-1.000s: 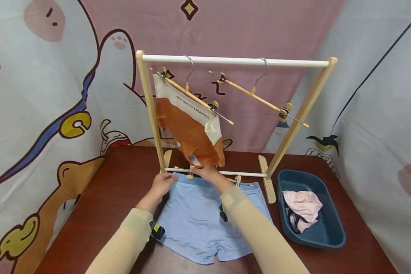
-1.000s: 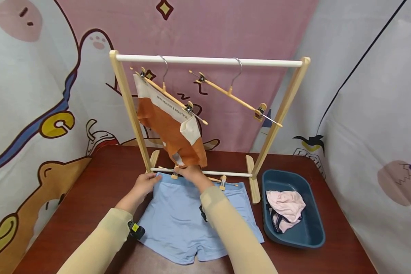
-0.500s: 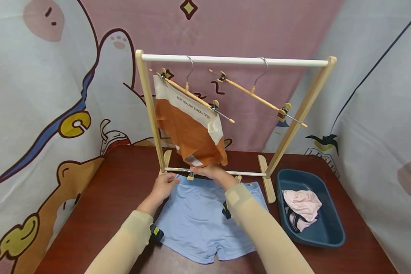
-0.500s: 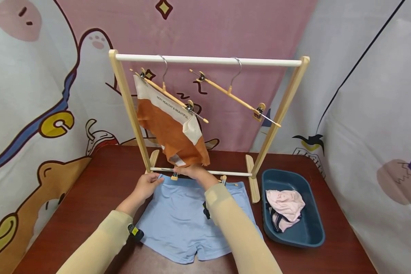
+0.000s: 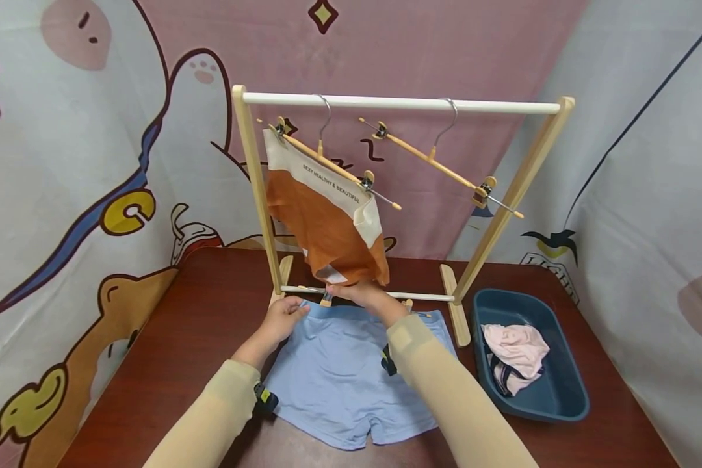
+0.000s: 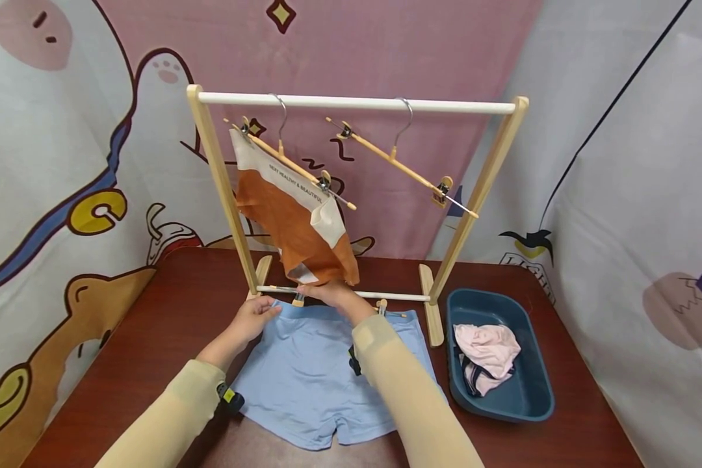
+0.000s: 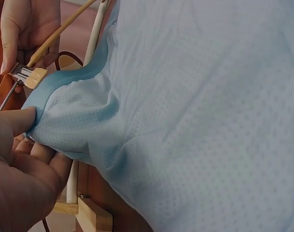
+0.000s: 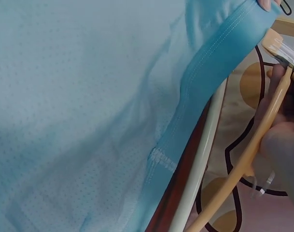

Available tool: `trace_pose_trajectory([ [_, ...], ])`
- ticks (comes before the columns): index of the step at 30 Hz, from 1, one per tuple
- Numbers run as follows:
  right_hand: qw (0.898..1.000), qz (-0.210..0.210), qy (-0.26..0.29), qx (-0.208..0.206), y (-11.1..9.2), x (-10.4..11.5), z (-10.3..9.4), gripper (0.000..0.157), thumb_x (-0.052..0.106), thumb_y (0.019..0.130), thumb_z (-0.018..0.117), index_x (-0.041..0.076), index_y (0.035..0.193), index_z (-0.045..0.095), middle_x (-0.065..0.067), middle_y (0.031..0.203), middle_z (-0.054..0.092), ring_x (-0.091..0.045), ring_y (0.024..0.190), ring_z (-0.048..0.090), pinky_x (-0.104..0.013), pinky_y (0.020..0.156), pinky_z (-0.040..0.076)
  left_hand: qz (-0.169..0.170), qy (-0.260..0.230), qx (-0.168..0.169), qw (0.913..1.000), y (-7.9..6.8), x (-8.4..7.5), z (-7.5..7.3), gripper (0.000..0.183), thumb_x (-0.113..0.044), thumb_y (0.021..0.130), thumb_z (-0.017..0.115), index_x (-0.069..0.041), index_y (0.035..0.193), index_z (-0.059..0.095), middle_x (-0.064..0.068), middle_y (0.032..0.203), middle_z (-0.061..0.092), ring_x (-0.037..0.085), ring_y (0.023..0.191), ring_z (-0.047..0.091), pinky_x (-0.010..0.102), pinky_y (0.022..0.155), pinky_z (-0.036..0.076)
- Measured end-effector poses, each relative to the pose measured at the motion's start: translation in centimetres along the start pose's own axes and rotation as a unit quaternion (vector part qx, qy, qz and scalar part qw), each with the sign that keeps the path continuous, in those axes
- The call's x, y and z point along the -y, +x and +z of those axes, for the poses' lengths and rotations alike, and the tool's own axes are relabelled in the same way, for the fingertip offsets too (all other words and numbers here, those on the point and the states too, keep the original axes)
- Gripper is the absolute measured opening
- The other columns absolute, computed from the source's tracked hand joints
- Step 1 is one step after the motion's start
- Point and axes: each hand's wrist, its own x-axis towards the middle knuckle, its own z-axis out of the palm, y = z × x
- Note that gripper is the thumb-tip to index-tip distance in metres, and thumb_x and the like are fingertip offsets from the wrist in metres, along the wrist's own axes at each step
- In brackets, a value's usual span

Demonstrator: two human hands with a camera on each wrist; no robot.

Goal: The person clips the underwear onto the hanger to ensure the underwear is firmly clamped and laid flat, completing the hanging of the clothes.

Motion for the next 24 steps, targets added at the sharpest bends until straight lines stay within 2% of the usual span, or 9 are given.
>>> trace_pose_trajectory([
  [3,1.000,-0.021,-0.006,-0.016,-0.14,-0.06,0.18,0.048,0.022,0.081,0.075,0.005,0.122,0.057,-0.008,0.123,0.056,-0.023,0.112,0.055,-0.040,0.096,0.045,-0.002,0.018,0.014,0.9997,-0.10,-0.13,-0.06,0.016,-0.012,0.091,0.062,0.004,0.090,0.064,-0.001,0.062,0.050,0.006,0.054,0.040,0.022,0.051,0.033],
  [7,0.999,-0.026,-0.016,-0.039,-0.34,-0.19,0.47,0.053,0.022,0.081,0.075,0.002,0.125,0.053,-0.011,0.126,0.053,-0.025,0.114,0.052,-0.040,0.096,0.045,-0.005,0.035,0.018,0.9992,-0.16,-0.22,-0.03,0.013,-0.013,0.091,0.062,0.000,0.088,0.063,-0.004,0.057,0.040,0.008,0.051,0.036,0.023,0.049,0.031],
  [13,0.998,-0.015,-0.016,-0.052,-0.30,-0.46,0.70,0.060,0.025,0.081,0.074,0.001,0.129,0.047,-0.012,0.132,0.048,-0.027,0.120,0.048,-0.043,0.099,0.042,0.002,0.039,-0.001,0.9992,-0.16,-0.12,0.10,0.012,-0.011,0.090,0.063,0.000,0.086,0.062,-0.005,0.056,0.040,0.008,0.050,0.036,0.022,0.048,0.031],
  [17,0.998,-0.008,-0.013,-0.059,-0.20,-0.53,0.71,0.061,0.026,0.081,0.074,0.001,0.130,0.047,-0.012,0.133,0.047,-0.028,0.121,0.047,-0.044,0.101,0.041,0.002,0.037,-0.011,0.9992,-0.16,-0.08,0.26,0.010,-0.009,0.090,0.064,0.001,0.086,0.062,-0.004,0.058,0.046,0.006,0.051,0.037,0.022,0.049,0.032],
  [19,0.998,-0.004,-0.011,-0.058,-0.16,-0.58,0.70,0.061,0.027,0.081,0.074,0.001,0.129,0.047,-0.012,0.133,0.047,-0.028,0.121,0.047,-0.044,0.101,0.041,0.011,0.033,-0.013,0.9993,-0.10,0.14,0.35,0.010,-0.008,0.089,0.063,0.001,0.086,0.062,-0.003,0.061,0.049,0.007,0.053,0.038,0.023,0.051,0.034],
  [22,0.998,-0.002,-0.008,-0.058,-0.12,-0.62,0.75,0.060,0.026,0.081,0.075,0.001,0.128,0.048,-0.012,0.131,0.049,-0.027,0.119,0.048,-0.043,0.100,0.041,0.057,0.017,-0.019,0.9981,-0.15,0.50,0.40,0.011,-0.010,0.090,0.063,-0.002,0.083,0.062,-0.005,0.061,0.049,0.006,0.054,0.039,0.023,0.050,0.034],
  [24,0.998,-0.004,-0.010,-0.058,-0.11,-0.62,0.81,0.058,0.026,0.081,0.075,0.001,0.127,0.050,-0.011,0.129,0.050,-0.026,0.116,0.050,-0.042,0.099,0.043,0.070,0.002,-0.021,0.9973,-0.20,0.56,0.42,0.012,-0.011,0.090,0.063,-0.002,0.083,0.061,-0.004,0.061,0.051,0.007,0.055,0.040,0.024,0.050,0.034],
])
